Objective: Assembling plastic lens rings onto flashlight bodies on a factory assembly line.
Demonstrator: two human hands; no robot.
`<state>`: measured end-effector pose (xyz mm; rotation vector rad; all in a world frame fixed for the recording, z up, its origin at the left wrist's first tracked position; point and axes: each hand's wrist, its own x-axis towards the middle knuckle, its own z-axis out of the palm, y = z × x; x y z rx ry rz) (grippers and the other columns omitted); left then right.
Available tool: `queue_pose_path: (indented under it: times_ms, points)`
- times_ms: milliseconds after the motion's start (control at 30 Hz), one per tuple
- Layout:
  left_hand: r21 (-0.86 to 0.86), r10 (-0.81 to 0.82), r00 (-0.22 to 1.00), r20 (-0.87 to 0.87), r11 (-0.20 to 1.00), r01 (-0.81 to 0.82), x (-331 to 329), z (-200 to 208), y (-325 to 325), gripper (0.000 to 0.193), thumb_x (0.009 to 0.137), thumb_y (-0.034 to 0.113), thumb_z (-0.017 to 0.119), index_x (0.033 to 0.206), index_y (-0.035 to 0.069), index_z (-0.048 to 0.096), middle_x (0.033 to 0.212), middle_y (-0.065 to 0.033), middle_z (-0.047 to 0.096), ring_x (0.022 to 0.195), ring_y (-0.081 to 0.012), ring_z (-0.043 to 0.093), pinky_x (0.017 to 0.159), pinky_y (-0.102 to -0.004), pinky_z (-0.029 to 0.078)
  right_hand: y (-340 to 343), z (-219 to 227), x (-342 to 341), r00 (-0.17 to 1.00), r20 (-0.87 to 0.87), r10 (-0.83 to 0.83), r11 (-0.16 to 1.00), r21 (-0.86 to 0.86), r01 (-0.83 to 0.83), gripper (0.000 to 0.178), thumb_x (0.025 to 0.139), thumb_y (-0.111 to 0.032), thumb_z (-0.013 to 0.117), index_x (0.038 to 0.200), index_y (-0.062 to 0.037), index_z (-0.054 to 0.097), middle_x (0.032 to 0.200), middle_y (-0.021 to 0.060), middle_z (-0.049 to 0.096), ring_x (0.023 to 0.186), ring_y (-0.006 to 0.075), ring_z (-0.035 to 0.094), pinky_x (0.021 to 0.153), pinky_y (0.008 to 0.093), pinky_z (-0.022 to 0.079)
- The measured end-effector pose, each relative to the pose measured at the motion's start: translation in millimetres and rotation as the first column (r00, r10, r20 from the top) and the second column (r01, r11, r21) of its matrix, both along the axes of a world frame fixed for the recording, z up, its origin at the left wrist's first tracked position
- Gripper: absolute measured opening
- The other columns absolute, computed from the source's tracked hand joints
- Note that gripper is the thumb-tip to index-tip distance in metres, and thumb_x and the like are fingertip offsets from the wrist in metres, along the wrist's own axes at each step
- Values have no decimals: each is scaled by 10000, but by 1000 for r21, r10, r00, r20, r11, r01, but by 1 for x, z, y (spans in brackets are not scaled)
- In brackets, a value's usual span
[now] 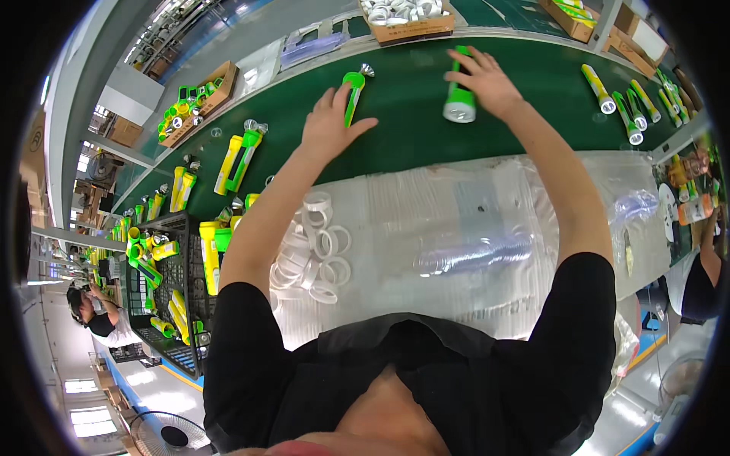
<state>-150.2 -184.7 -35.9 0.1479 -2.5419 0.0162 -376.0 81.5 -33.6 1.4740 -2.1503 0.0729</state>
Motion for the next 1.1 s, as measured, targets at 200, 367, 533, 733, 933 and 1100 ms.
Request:
queue_pose_path:
  times_ms: [200, 367, 533, 733, 933, 1100]
  points:
    - [214, 92, 913, 397, 958, -189, -32, -39, -43, 877, 812, 463, 700, 1467, 84, 258, 1043, -232, 617, 963, -381, 640, 827, -437, 532, 45, -3, -51, 969, -3, -245, 966, 86, 245, 483, 815, 2, 596, 1265, -173, 570, 1447, 4, 452, 1344, 266, 406, 1110, 432, 352]
    - [821, -293, 955, 41, 555, 135, 18, -9, 36, 847, 854, 316, 697, 1486, 51, 200, 883, -156, 618, 737, -262, 626, 694, -364, 507, 4, -11, 89, 498, 849, 174, 878, -363, 312, 589, 839, -495, 710, 1122, 17, 638, 870, 129, 665, 817, 181, 648, 747, 311, 526]
    - [875, -564, 825, -8, 395, 279, 131, 16, 140, 929, 834, 190, 729, 1522, 92, 111, 911, -152, 656, 696, -236, 643, 627, -332, 516, 11, 28, 241, -273, 635, 722, 638, -460, 618, 421, 894, -339, 663, 1149, -21, 556, 992, 93, 624, 877, 175, 625, 788, 287, 514]
    - [361, -524, 803, -284, 717, 596, 156, 46, 134, 495, 867, 191, 702, 1317, 67, 539, 1199, -126, 619, 1038, -221, 609, 811, -331, 505, 63, 10, 340, -454, 641, 619, 785, -488, 382, 520, 728, -242, 655, 1172, -23, 494, 906, 110, 592, 756, 192, 592, 715, 320, 473]
    - [782, -771, 606, -195, 250, 571, 200, 30, 149, 306, 972, 242, 547, 1213, 69, 620, 1161, -111, 596, 1038, -209, 563, 826, -310, 461, 77, 15, 388, -565, 764, 312, 899, -430, -85, 491, 804, -217, 693, 1188, -31, 449, 914, 104, 599, 772, 159, 609, 693, 290, 506]
    - [712, -490, 718, -495, 246, 658, 233, 16, 169, 276, 1005, 236, 477, 999, 30, 661, 933, -74, 633, 917, -199, 572, 748, -312, 451, 80, 16, 406, -403, 765, 503, 860, -491, 142, 504, 901, -266, 665, 1274, -15, 438, 1056, 105, 596, 900, 174, 621, 812, 310, 503]
